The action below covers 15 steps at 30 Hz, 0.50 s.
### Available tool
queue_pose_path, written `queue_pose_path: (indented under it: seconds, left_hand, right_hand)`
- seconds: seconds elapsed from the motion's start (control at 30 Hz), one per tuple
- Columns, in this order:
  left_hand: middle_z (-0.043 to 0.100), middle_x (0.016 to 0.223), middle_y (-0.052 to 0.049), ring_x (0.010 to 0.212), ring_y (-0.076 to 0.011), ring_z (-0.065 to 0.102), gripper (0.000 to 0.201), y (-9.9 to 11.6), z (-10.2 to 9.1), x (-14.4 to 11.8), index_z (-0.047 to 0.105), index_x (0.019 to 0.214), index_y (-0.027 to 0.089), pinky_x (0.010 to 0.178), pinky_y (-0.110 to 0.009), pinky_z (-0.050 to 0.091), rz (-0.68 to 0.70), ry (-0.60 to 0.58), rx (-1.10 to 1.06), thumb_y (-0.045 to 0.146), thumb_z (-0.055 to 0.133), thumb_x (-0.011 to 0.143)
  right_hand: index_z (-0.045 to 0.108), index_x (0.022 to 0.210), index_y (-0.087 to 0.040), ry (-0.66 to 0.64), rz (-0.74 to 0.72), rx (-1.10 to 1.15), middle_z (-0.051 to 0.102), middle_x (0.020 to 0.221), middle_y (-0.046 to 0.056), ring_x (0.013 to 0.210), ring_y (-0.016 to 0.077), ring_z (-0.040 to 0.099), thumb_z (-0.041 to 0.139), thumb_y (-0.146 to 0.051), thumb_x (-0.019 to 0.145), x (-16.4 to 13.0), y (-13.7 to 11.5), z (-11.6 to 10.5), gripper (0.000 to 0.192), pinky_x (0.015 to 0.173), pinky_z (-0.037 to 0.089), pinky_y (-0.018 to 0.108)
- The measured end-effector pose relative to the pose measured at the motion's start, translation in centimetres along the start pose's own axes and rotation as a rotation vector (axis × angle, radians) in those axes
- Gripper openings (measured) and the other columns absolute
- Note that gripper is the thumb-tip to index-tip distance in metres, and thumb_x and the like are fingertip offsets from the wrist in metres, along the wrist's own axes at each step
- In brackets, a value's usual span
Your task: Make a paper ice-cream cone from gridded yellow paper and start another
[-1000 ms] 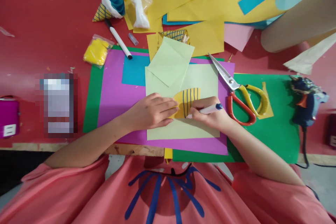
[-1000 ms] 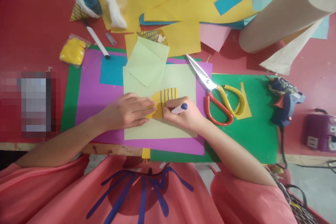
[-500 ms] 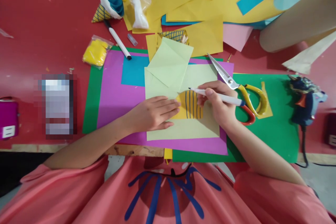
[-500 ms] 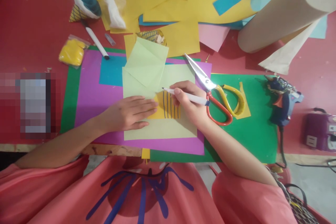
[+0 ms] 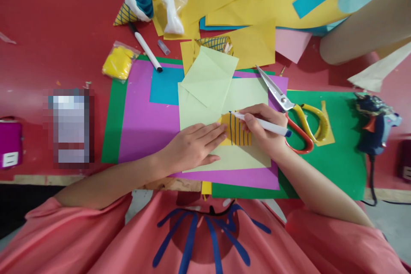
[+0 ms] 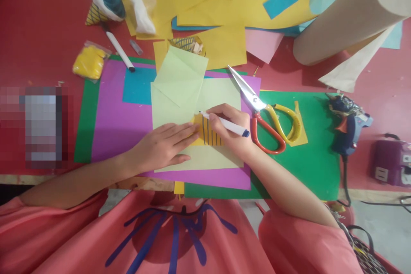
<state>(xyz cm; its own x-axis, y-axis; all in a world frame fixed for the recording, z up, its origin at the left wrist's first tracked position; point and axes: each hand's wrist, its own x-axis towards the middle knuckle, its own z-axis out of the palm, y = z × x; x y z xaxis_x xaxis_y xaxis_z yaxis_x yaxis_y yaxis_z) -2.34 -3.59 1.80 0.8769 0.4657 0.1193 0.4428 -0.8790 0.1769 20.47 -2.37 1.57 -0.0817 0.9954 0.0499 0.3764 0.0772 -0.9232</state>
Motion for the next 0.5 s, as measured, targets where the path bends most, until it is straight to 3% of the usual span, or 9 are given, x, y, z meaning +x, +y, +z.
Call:
queue_pose_path:
  seconds: [0.13,0.5]
  left_hand:
    - [0.053,0.141,-0.012,0.127,-0.0252,0.054,0.044,0.2,0.1,0.0,0.052,0.133,0.010,0.093,-0.039,0.047,-0.024,-0.014,0.025,0.036,0.046,0.097]
    - [0.071,0.113,-0.010,0.105,-0.0211,0.066,0.024,-1.1,-0.2,0.1,0.064,0.109,0.013,0.083,-0.034,0.053,-0.008,0.170,-0.101,0.023,0.051,0.093]
  right_hand:
    - [0.067,0.080,-0.017,-0.039,0.000,-0.019,0.070,0.074,0.003,0.065,0.0134,0.065,0.057,-0.026,0.087,0.4,-0.1,0.3,0.015,0.059,0.050,0.028]
    - [0.066,0.077,-0.017,-0.056,0.020,-0.034,0.068,0.067,0.002,0.060,0.0118,0.061,0.058,-0.026,0.086,0.6,-0.3,0.6,0.014,0.055,0.047,0.026]
